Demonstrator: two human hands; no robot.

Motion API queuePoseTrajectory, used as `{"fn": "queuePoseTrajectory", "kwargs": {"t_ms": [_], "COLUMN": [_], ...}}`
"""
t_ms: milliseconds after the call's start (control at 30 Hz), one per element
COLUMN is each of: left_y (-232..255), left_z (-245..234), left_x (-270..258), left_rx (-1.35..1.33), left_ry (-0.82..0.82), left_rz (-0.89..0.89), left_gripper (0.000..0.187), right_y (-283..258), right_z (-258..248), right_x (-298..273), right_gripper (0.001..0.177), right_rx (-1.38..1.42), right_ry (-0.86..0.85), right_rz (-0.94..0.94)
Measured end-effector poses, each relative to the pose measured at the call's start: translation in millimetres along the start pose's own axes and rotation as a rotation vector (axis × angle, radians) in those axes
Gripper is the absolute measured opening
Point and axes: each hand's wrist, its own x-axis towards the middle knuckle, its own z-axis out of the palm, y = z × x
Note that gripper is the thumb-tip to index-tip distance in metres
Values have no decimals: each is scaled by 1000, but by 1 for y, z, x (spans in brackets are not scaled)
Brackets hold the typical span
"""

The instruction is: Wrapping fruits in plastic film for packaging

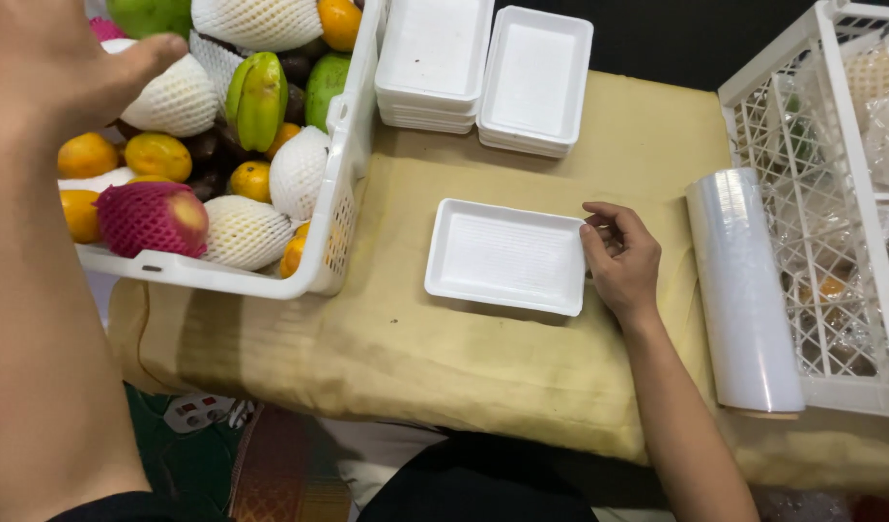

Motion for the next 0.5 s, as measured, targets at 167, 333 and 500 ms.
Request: {"fn": "queuePoseTrajectory", "kwargs": {"t_ms": [167,333,500], "left_y": [16,15,20], "left_z": [-6,12,31], "left_x": [16,17,18], "left_rx": [-210,-180,-36], "left_ry": [-451,-555,-534], "left_rz": [-157,-229,-248], "left_gripper": [93,100,111], "right_y": [-3,-3,-1], "right_z": [-1,-2,-2], "right_x": [1,1,0], "right_gripper": [25,24,25], "right_rx": [-2,5,-2], "right_ry": [2,4,16], "right_rz": [11,9,-3]}}
